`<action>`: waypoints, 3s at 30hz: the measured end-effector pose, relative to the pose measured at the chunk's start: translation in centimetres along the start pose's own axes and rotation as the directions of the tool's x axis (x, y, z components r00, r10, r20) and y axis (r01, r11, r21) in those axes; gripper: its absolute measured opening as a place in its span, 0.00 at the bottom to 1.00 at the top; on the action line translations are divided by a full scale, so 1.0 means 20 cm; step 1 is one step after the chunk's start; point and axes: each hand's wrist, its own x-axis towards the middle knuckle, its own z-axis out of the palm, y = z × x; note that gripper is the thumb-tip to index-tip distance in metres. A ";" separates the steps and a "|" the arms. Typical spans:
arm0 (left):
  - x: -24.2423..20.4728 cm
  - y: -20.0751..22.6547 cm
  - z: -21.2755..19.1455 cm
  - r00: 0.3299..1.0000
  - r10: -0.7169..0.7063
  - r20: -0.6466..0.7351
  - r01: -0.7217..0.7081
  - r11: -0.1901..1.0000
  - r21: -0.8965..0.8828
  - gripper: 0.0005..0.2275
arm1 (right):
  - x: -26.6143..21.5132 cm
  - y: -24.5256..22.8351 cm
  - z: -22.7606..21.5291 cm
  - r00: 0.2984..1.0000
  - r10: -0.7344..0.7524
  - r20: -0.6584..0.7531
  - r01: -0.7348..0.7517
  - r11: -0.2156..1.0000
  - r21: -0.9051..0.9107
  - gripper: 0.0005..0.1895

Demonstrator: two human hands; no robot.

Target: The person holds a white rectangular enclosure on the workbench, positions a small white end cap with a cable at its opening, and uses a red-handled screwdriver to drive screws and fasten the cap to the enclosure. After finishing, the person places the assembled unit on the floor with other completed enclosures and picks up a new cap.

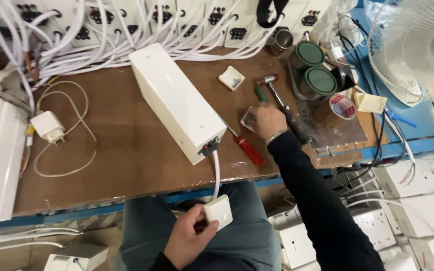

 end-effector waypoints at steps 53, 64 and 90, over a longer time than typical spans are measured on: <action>0.07 0.01 -0.15 0.960 -0.034 -0.279 -0.026 0.978 -0.209 0.08 | -0.69 -0.70 -0.19 0.985 0.173 0.005 -0.137 0.761 0.634 0.08; 0.11 0.12 -0.31 0.887 -0.132 -0.442 -0.244 0.679 -0.693 0.06 | -0.55 -0.29 0.08 0.980 0.180 -0.085 -0.136 0.918 0.373 0.16; 0.05 0.17 -0.55 0.916 0.003 -0.400 -0.293 0.686 -0.666 0.07 | -0.88 -0.97 -0.36 0.969 0.034 0.243 -0.191 0.729 0.658 0.19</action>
